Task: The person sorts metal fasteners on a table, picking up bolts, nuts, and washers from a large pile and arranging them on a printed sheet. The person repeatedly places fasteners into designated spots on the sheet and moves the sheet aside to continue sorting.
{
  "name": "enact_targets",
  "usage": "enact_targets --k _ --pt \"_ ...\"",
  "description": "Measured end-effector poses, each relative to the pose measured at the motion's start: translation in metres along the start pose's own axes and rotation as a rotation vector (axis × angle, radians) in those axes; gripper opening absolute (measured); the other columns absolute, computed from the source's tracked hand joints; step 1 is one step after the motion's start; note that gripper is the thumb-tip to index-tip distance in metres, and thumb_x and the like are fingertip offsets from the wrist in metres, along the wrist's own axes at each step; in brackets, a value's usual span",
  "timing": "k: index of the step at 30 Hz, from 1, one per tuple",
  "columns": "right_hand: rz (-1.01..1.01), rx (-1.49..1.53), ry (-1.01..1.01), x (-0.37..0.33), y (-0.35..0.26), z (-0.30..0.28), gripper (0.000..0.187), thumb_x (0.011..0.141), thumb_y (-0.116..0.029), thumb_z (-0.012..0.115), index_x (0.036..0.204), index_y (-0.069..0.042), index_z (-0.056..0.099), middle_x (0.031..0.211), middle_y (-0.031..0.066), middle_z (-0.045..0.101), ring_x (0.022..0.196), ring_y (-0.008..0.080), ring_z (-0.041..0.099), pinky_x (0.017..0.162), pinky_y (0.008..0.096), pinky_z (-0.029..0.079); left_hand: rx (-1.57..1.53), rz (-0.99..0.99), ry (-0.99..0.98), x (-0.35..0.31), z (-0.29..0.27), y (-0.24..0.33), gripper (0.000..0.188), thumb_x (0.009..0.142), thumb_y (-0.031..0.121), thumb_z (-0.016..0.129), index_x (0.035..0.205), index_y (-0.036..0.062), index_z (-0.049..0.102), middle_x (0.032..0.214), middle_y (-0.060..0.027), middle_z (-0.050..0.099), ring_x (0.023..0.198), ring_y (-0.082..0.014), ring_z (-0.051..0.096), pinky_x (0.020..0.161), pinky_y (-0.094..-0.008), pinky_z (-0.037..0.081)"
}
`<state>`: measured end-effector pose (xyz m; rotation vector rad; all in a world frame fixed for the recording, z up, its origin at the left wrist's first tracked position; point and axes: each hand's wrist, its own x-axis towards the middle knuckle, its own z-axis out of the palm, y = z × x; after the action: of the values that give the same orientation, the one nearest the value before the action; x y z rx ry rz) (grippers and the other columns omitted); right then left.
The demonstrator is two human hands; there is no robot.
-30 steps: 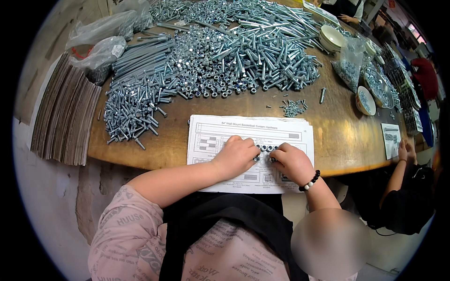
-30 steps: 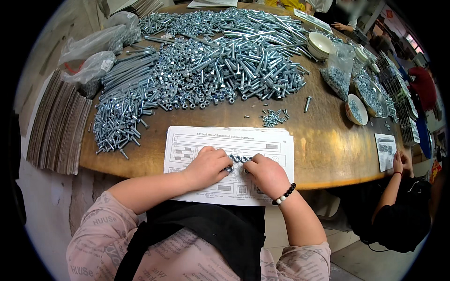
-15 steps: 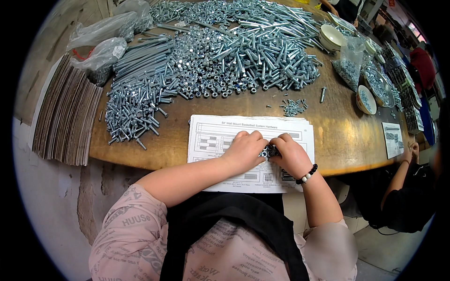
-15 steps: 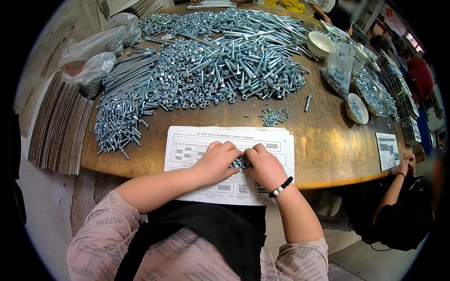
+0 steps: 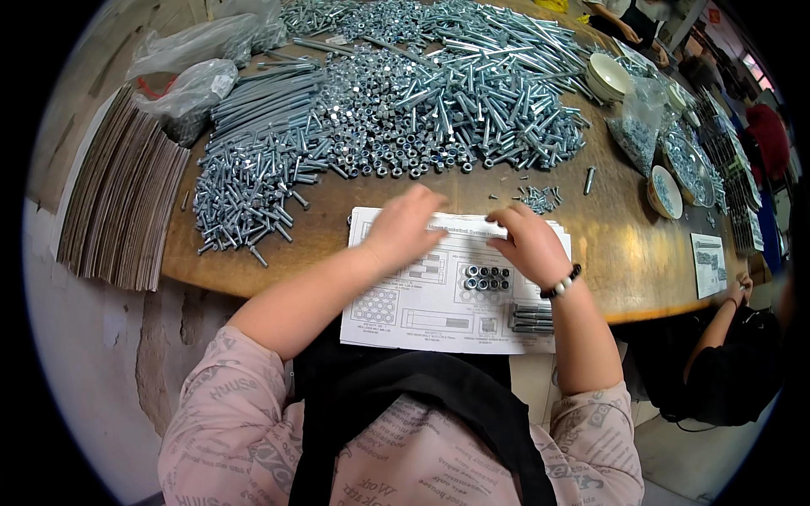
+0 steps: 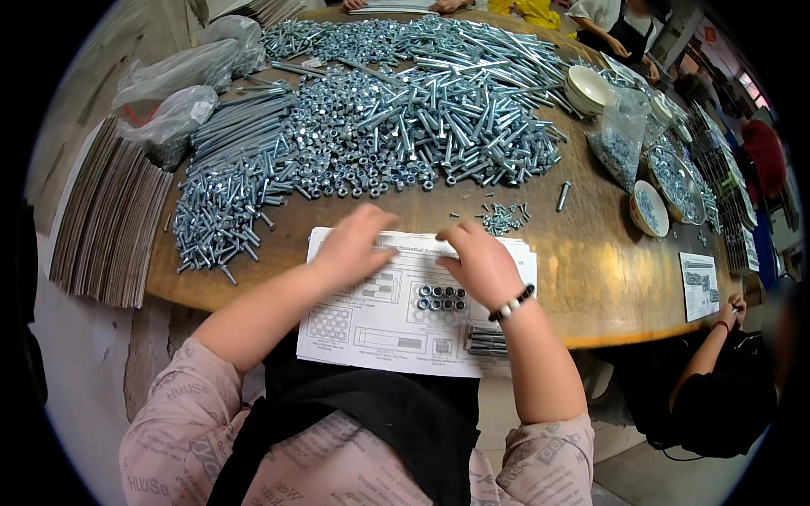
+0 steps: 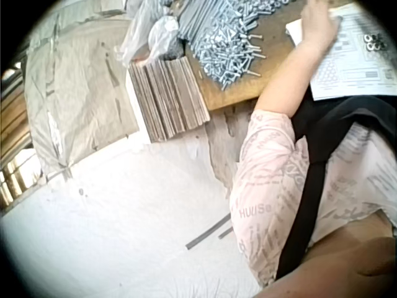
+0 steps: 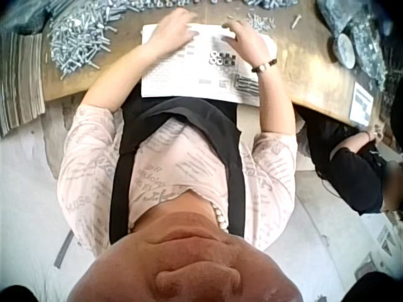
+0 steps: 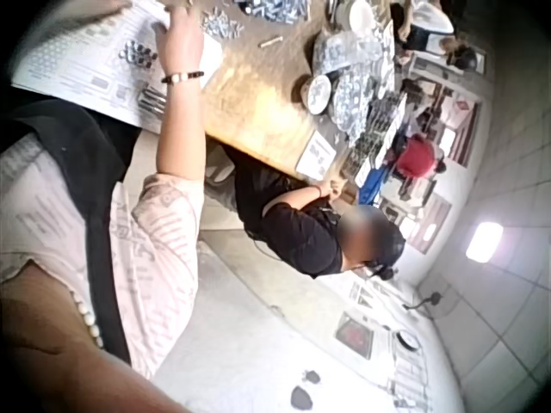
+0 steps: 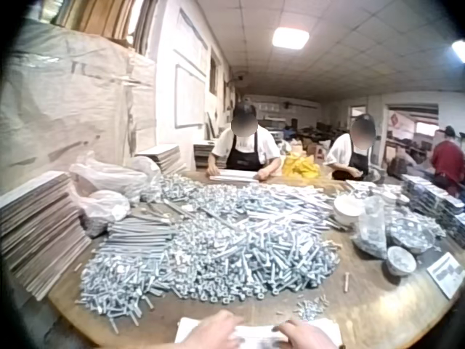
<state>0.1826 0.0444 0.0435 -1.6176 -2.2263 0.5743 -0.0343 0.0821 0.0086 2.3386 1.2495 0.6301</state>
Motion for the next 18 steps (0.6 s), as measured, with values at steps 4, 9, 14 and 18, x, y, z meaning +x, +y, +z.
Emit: enact_targets --k 4,9,14,18 --pt "0.004 -0.037 0.033 0.050 0.020 0.023 0.026 0.078 -0.021 0.063 0.100 -0.009 0.061 0.094 0.0133 0.057 0.088 0.0316 0.057 0.075 0.0382 0.047 0.113 -0.160 0.033 0.019 -0.017 -0.045 0.036 0.074 0.015 0.064 0.108 0.0068 0.057 0.101 -0.0119 0.054 0.095 -0.0297 0.054 0.083 -0.0371 0.044" --pt "0.062 -0.138 0.043 0.106 0.016 0.051 0.023 0.080 -0.022 0.060 0.097 -0.006 0.061 0.096 0.0156 0.058 0.089 0.0331 0.057 0.077 0.0392 0.047 0.200 -0.172 0.012 0.030 -0.016 -0.074 0.035 0.074 0.012 0.064 0.109 0.0124 0.058 0.099 -0.0108 0.054 0.093 -0.0285 0.055 0.080 -0.0371 0.045" --pt "0.124 -0.250 0.042 0.135 0.000 0.070 0.016 0.080 -0.016 0.057 0.091 -0.004 0.059 0.096 0.0178 0.057 0.090 0.0335 0.058 0.077 0.0403 0.048 0.232 -0.052 -0.040 0.040 -0.002 -0.069 0.032 0.074 0.015 0.065 0.106 0.0158 0.060 0.096 -0.0098 0.054 0.093 -0.0281 0.055 0.079 -0.0368 0.045" --pt "0.006 -0.229 0.007 0.132 0.007 0.077 0.014 0.079 -0.011 0.055 0.091 -0.006 0.058 0.093 0.0164 0.057 0.090 0.0323 0.058 0.077 0.0391 0.048 0.186 -0.126 -0.062 0.044 0.001 -0.061 0.035 0.073 0.017 0.067 0.107 0.0146 0.057 0.098 -0.0100 0.054 0.095 -0.0287 0.054 0.080 -0.0374 0.045"
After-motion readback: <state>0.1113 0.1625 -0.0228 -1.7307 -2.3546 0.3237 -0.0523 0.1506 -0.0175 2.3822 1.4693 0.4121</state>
